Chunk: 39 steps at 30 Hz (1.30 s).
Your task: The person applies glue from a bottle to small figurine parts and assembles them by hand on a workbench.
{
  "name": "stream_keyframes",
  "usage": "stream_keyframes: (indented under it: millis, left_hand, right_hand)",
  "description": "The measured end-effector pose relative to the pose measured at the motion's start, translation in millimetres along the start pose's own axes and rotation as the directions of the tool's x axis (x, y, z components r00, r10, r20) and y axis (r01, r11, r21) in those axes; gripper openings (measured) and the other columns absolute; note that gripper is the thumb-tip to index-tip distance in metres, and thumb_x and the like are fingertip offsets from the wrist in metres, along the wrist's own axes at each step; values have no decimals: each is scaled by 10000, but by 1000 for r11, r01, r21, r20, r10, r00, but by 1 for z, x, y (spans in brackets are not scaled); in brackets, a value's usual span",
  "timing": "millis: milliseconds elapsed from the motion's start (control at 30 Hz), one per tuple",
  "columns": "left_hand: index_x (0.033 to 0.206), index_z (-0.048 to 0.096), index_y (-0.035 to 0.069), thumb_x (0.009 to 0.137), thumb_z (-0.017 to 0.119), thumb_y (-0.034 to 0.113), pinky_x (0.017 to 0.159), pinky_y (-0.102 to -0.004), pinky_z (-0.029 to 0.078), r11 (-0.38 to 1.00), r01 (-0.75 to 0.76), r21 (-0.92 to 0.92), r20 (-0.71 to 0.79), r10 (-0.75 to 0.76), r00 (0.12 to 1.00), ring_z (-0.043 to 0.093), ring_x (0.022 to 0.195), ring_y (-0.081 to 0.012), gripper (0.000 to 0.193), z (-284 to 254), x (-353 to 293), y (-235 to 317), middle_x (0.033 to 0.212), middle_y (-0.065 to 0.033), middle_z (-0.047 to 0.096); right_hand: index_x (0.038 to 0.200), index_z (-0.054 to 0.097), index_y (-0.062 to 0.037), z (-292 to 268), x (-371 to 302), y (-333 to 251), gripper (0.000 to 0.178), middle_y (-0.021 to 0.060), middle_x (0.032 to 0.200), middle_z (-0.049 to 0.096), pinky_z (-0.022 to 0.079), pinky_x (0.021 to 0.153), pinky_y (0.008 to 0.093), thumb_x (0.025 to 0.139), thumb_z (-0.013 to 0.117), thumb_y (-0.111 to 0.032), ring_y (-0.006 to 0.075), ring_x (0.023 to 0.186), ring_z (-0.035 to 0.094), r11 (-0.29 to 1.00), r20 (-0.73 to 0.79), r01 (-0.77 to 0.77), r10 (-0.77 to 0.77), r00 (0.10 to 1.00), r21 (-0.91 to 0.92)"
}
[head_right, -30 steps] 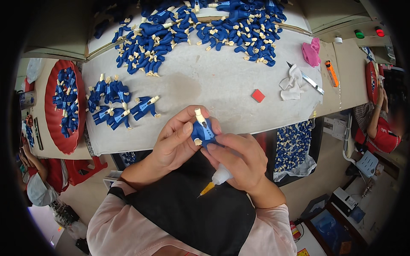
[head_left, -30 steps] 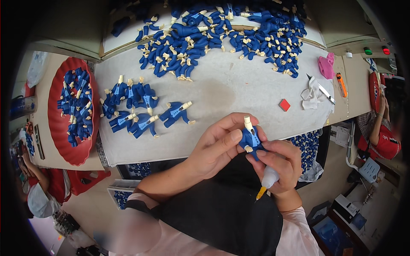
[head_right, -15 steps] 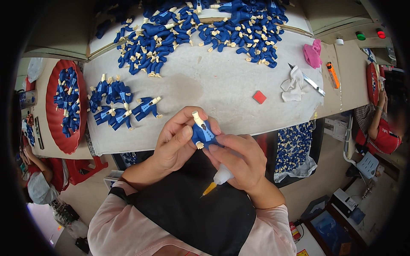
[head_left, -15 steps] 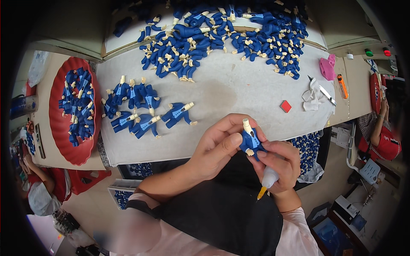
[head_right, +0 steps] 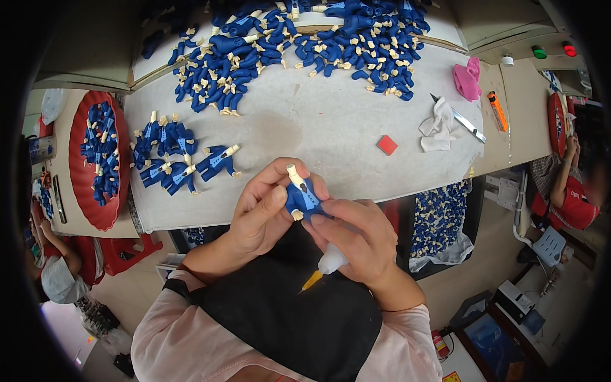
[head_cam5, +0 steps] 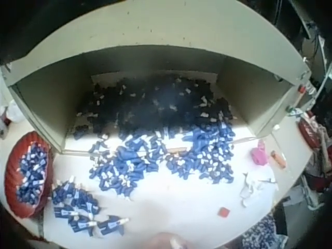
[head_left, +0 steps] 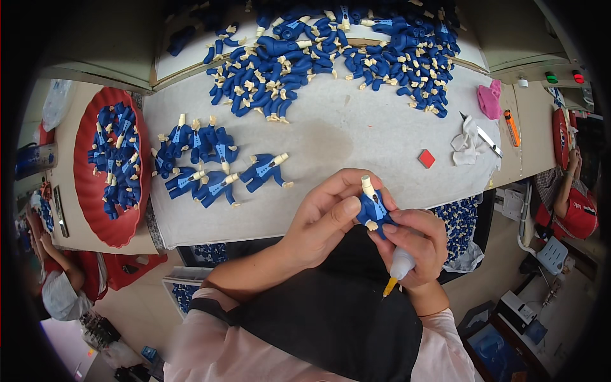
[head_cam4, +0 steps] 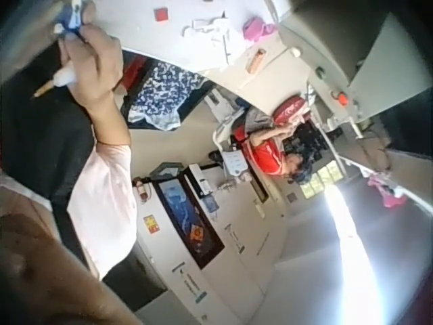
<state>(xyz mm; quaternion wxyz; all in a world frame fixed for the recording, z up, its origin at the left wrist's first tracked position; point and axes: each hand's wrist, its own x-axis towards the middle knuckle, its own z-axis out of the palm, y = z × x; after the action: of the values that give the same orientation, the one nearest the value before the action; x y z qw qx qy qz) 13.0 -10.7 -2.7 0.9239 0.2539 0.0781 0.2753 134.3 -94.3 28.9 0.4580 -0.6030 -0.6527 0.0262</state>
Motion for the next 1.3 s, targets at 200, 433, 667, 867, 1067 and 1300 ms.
stream_keyframes:
  millis: [200, 433, 667, 867, 1067, 1300]
  left_hand:
    - [1167, 386, 27, 880, 425, 304, 866, -317, 400, 990, 134, 37, -49, -132, 990, 490, 1024, -224, 401, 3, 2, 6, 1069, -165, 485]
    - [1205, 373, 15, 884, 433, 234, 865, -321, 410, 988, 132, -82, -119, -141, 983, 501, 1023, -229, 393, 7, 1, 9, 1078, -119, 493]
    - [1201, 375, 38, 860, 462, 96, 802, -285, 441, 984, 173, -43, -247, -178, 953, 529, 945, -191, 357, 12, 5, 15, 994, -87, 516]
    - [1173, 392, 72, 863, 453, 106, 802, -300, 445, 951, 164, -263, -92, -194, 977, 537, 894, -205, 318, -2, 4, 7, 996, -114, 505]
    - [1179, 390, 72, 873, 436, 107, 805, -312, 427, 898, 184, -401, -9, -204, 979, 529, 905, -205, 312, -6, 5, 6, 992, -109, 507]
    - [1186, 393, 73, 865, 457, 123, 800, -300, 425, 900, 184, -396, 57, -176, 983, 526, 888, -196, 331, -9, 5, 4, 989, -99, 501]
  right_hand:
    - [835, 591, -43, -1, -2, 3, 329, 109, 873, 556, 445, 470, 245, 545, 744, -8, 215, 619, 566, 999, -34, 39, -39, 999, -21]
    - [820, 607, -28, 3, -6, 5, 277, 97, 883, 549, 426, 464, 241, 562, 699, 17, 183, 581, 517, 985, 19, 76, -74, 997, -157]
    - [1024, 362, -63, -12, -7, 7, 439, 144, 1037, 364, 411, 648, 271, 660, 602, -10, 143, 662, 477, 967, 107, -188, 172, 979, 171]
    - [930, 440, -18, -35, 4, -3, 343, 137, 932, 419, 411, 663, 298, 636, 615, 8, 182, 735, 475, 950, 131, -312, 310, 942, -6]
    - [884, 446, -75, -26, 3, -3, 428, 89, 879, 466, 456, 576, 263, 594, 760, -74, 163, 622, 520, 874, -216, -221, 339, 916, 432]
    - [870, 436, -85, -22, 3, -6, 465, 47, 818, 423, 399, 501, 204, 611, 768, -281, 105, 599, 438, 954, -207, -92, 155, 966, 285]
